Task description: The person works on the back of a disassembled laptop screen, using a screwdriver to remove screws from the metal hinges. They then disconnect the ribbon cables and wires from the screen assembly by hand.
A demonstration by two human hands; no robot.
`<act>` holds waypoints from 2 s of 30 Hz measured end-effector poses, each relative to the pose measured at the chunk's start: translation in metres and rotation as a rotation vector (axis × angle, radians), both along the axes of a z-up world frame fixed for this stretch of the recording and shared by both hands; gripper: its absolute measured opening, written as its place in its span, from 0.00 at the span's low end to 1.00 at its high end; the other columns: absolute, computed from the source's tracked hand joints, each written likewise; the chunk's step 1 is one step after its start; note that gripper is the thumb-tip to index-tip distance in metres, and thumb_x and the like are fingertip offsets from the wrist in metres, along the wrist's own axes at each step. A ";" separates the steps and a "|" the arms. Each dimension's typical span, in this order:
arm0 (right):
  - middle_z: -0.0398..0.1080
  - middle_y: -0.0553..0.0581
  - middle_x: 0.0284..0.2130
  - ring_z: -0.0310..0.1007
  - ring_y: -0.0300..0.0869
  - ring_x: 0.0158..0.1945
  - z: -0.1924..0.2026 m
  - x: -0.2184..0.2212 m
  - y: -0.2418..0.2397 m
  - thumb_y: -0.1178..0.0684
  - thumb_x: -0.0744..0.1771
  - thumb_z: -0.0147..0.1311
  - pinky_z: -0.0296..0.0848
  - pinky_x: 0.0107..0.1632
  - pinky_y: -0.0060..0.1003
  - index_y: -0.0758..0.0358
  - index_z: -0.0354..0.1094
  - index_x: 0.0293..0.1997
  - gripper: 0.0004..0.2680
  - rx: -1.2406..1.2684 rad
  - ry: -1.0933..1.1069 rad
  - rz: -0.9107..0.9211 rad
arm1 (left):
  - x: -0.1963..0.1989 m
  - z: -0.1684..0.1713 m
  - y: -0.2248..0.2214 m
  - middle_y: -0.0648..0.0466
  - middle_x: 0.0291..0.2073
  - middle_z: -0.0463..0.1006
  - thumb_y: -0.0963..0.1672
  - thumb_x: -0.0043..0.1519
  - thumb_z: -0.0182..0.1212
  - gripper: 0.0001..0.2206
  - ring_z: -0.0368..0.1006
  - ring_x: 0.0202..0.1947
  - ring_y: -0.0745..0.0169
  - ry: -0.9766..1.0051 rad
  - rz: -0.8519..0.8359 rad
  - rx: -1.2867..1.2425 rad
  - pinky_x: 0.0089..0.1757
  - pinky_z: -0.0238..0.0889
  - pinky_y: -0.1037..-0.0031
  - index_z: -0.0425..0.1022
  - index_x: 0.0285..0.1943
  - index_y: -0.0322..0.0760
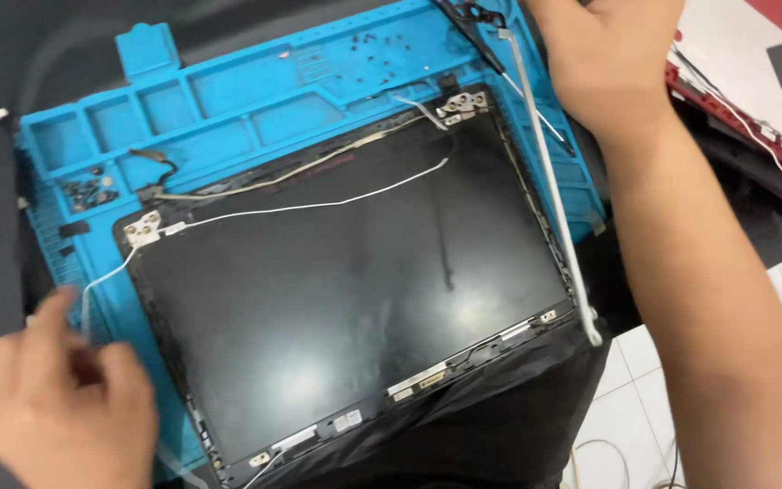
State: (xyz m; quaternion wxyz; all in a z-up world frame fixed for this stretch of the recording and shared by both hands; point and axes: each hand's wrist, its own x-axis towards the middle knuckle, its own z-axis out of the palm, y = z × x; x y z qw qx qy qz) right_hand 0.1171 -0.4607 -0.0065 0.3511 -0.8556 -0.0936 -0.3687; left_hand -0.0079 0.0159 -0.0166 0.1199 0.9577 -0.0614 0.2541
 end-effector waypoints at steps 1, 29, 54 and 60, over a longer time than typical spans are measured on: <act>0.67 0.55 0.26 0.64 0.39 0.29 -0.007 0.003 0.000 0.56 0.73 0.61 0.60 0.33 0.32 0.70 0.72 0.43 0.07 0.008 -0.001 -0.008 | 0.006 -0.006 0.016 0.43 0.35 0.74 0.34 0.62 0.59 0.17 0.72 0.31 0.51 -0.001 -0.008 0.008 0.35 0.67 0.67 0.78 0.60 0.28; 0.66 0.61 0.34 0.71 0.56 0.40 -0.034 0.012 0.005 0.70 0.65 0.56 0.71 0.43 0.47 0.69 0.62 0.36 0.06 -0.357 -0.123 0.261 | 0.099 0.010 -0.228 0.42 0.69 0.63 0.55 0.60 0.61 0.36 0.54 0.70 0.41 0.076 -0.806 0.348 0.62 0.48 0.48 0.64 0.70 0.24; 0.68 0.55 0.33 0.70 0.51 0.38 -0.044 0.015 -0.001 0.65 0.63 0.58 0.65 0.42 0.47 0.61 0.66 0.40 0.08 -0.572 -0.121 0.062 | 0.118 -0.004 -0.234 0.46 0.71 0.62 0.57 0.63 0.61 0.36 0.55 0.67 0.44 0.064 -0.872 0.301 0.58 0.49 0.46 0.66 0.72 0.26; 0.70 0.55 0.36 0.72 0.53 0.44 -0.032 0.005 0.003 0.61 0.63 0.67 0.67 0.45 0.49 0.62 0.67 0.43 0.10 -0.487 -0.046 0.167 | 0.119 0.002 -0.239 0.47 0.68 0.67 0.56 0.58 0.65 0.36 0.58 0.65 0.46 0.049 -0.884 0.265 0.59 0.48 0.44 0.69 0.68 0.26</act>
